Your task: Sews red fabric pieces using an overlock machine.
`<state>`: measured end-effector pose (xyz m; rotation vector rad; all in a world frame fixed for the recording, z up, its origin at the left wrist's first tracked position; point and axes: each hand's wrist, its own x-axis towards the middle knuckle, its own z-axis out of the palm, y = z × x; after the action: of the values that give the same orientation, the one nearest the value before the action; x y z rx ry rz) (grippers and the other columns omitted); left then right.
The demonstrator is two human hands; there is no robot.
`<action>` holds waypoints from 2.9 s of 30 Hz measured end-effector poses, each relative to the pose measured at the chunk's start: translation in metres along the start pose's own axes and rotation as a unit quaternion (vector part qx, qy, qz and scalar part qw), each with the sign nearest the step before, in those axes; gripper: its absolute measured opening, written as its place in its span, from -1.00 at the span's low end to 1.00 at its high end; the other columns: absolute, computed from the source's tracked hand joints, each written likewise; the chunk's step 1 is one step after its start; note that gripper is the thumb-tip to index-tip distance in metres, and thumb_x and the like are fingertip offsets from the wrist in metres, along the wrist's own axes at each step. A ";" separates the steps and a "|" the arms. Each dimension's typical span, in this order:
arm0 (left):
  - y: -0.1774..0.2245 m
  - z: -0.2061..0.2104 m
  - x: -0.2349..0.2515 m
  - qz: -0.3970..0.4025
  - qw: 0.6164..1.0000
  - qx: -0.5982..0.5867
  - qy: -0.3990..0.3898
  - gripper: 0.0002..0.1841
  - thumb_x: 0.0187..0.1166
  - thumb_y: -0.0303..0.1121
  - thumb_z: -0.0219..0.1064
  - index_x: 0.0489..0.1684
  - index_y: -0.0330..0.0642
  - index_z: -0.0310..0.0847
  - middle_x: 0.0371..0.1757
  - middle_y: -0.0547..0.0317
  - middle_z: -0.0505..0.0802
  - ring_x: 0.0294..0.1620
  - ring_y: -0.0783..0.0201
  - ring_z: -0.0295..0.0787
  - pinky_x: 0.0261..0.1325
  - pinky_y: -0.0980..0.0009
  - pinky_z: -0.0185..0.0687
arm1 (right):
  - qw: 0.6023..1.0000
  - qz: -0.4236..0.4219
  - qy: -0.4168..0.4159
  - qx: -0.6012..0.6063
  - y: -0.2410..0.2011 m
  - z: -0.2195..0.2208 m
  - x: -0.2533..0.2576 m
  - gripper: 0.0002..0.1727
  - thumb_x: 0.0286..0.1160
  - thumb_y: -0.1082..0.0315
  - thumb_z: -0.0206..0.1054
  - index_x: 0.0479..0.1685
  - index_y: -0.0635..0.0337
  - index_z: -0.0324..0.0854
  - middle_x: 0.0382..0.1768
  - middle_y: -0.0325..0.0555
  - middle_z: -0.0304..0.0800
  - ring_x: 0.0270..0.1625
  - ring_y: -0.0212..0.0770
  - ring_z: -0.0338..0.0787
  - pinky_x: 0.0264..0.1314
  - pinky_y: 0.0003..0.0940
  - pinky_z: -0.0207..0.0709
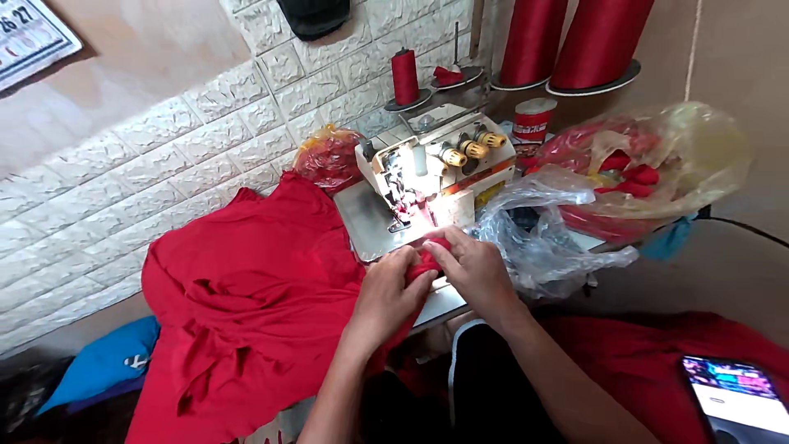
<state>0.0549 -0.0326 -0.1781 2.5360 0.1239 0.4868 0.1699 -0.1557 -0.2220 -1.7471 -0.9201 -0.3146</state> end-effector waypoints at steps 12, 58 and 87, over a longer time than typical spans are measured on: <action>-0.068 -0.153 -0.062 -0.129 0.961 0.235 0.074 -0.81 0.60 -0.27 0.38 -0.28 -0.13 0.89 -0.40 -0.02 0.88 -0.33 -0.07 0.85 -0.27 -0.24 0.70 | 0.811 -0.188 -0.093 0.546 -0.111 -0.023 0.049 -0.72 0.70 0.55 0.03 0.13 0.28 0.66 0.04 -0.20 0.78 0.02 -0.42 0.80 0.08 -0.50 0.74; -0.058 -0.165 -0.119 -0.056 0.974 -0.025 0.216 -0.83 0.64 -0.41 0.35 0.06 -0.24 0.71 -0.47 0.31 0.77 -0.57 0.57 0.56 -0.43 0.61 0.54 | 0.913 -0.299 -0.213 0.177 -0.077 0.059 0.123 -0.74 0.42 0.25 0.42 0.01 0.12 0.81 0.01 -0.07 0.69 0.01 -0.31 0.72 0.04 -0.40 0.67; -0.082 -0.094 0.110 0.110 0.989 0.098 -0.030 -0.68 0.76 -0.24 0.21 -0.32 -0.29 0.69 -0.45 0.11 0.67 -0.40 0.27 0.57 -0.20 0.21 0.48 | 0.909 0.130 0.004 0.397 0.002 0.049 -0.012 -0.83 0.62 0.37 0.35 -0.36 0.14 0.76 -0.63 -0.36 0.68 -0.68 -0.58 0.49 -0.61 -0.68 0.37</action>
<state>0.1237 0.1039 -0.1134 2.7710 -0.1398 0.5037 0.1525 -0.1174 -0.2498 -1.0794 -0.6569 0.2169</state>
